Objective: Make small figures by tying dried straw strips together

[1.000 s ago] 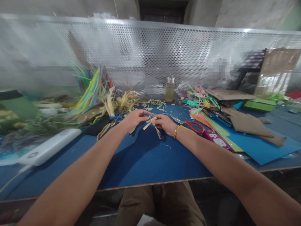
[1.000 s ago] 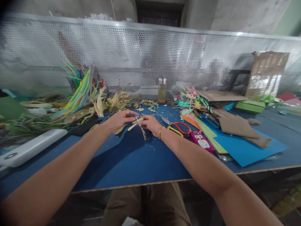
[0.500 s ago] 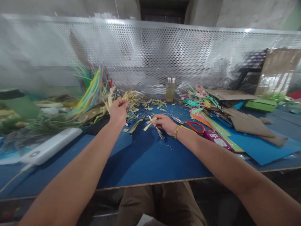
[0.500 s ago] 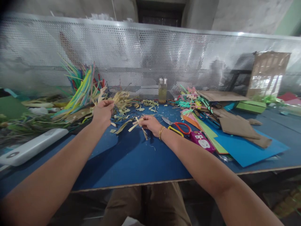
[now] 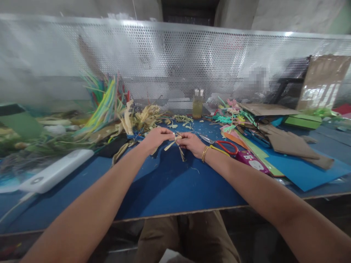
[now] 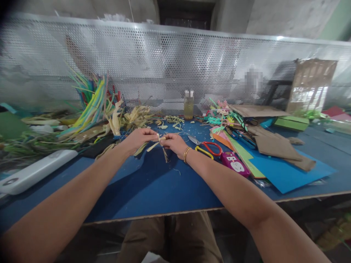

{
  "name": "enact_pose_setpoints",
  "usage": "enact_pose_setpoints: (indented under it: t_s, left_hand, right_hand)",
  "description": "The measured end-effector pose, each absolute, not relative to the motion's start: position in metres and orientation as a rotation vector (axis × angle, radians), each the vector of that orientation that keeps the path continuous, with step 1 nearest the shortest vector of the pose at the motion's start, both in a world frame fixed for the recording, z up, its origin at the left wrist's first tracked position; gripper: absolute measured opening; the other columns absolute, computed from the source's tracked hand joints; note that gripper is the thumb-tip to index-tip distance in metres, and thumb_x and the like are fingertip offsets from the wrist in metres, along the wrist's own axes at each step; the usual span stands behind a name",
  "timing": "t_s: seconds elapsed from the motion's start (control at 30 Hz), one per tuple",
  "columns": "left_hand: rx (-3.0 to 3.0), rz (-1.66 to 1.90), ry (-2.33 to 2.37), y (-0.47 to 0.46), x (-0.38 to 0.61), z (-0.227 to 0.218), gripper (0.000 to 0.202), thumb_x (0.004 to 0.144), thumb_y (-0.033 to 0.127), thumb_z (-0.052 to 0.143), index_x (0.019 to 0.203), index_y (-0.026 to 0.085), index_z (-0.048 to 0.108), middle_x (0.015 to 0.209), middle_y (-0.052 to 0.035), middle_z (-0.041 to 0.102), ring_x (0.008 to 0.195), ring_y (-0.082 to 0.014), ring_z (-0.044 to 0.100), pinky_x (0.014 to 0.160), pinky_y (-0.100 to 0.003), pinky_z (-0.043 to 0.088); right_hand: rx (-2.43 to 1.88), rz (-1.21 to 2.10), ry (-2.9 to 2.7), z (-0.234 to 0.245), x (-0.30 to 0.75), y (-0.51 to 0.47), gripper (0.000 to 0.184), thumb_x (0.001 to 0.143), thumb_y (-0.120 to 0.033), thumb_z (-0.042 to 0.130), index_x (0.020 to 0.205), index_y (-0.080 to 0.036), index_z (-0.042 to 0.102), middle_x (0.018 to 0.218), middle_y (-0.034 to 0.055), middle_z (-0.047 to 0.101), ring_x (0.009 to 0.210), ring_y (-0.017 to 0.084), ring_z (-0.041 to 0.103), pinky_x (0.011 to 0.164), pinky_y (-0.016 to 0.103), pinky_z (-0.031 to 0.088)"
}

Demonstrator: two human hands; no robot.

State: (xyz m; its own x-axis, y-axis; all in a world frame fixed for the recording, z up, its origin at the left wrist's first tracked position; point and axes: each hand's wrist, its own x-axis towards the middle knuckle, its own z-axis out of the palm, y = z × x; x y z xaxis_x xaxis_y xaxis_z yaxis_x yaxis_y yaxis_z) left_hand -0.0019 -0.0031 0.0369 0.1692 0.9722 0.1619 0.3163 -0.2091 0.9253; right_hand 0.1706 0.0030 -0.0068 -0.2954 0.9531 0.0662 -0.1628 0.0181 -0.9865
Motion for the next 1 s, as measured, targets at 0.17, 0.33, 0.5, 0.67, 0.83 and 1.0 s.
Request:
enact_pose_setpoints:
  t_s: [0.17,0.33,0.5,0.67,0.83,1.0]
  left_hand:
    - [1.675,1.102,1.32,0.002,-0.002,0.031,0.019,0.06,0.035,0.071,0.061,0.017,0.066,0.062,-0.0026,0.064,0.063,-0.0155,0.055,0.064,-0.029,0.041]
    - [1.553,1.244,1.254,0.006,-0.003,0.029,0.021,0.066,0.036,0.062,0.058,0.017,0.064,0.065,-0.0033,0.061,0.06,-0.0139,0.05,0.056,-0.027,0.038]
    - [1.431,1.197,1.284,0.002,-0.004,0.037,0.046,0.068,0.061,0.063,0.07,0.015,0.073,0.074,-0.0096,0.068,0.07,-0.019,0.057,0.065,-0.03,0.042]
    - [1.609,1.08,1.271,-0.002,-0.001,0.037,0.035,0.056,0.049,0.079,0.068,0.016,0.072,0.073,-0.0067,0.07,0.074,-0.0194,0.06,0.074,-0.031,0.042]
    - [1.555,1.082,1.301,0.0,-0.002,0.035,0.038,0.058,0.052,0.077,0.063,0.015,0.07,0.07,-0.0069,0.068,0.068,-0.0177,0.057,0.069,-0.031,0.04]
    - [1.65,1.046,1.408,-0.006,0.0,0.039,0.035,0.058,0.049,0.077,0.066,0.016,0.071,0.062,-0.002,0.063,0.063,-0.0152,0.052,0.064,-0.029,0.036]
  right_hand:
    - [-0.923,1.289,-1.411,-0.003,0.167,-0.003,0.02,0.062,-0.024,0.075,0.074,-0.018,0.061,0.068,-0.0025,0.062,0.063,0.009,0.055,0.062,0.023,0.045]
    - [-0.967,1.222,-1.469,-0.002,0.163,-0.007,0.017,0.063,-0.025,0.074,0.072,-0.018,0.061,0.063,-0.0031,0.06,0.058,0.009,0.052,0.057,0.023,0.043]
    - [-0.958,1.32,-1.355,-0.002,0.164,-0.005,0.019,0.062,-0.022,0.074,0.073,-0.019,0.059,0.063,-0.003,0.061,0.059,0.009,0.053,0.059,0.022,0.044]
    - [-0.958,1.33,-1.33,-0.001,0.165,-0.004,0.019,0.061,-0.02,0.074,0.072,-0.019,0.058,0.061,-0.0035,0.059,0.059,0.009,0.053,0.058,0.022,0.043]
    - [-0.962,1.299,-1.327,-0.003,0.164,-0.004,0.019,0.061,-0.021,0.073,0.072,-0.019,0.058,0.06,-0.0051,0.057,0.056,0.008,0.049,0.057,0.022,0.04]
    - [-0.949,1.334,-1.303,0.0,0.163,-0.006,0.019,0.062,-0.021,0.074,0.075,-0.018,0.06,0.063,-0.0037,0.06,0.059,0.008,0.052,0.059,0.022,0.042]
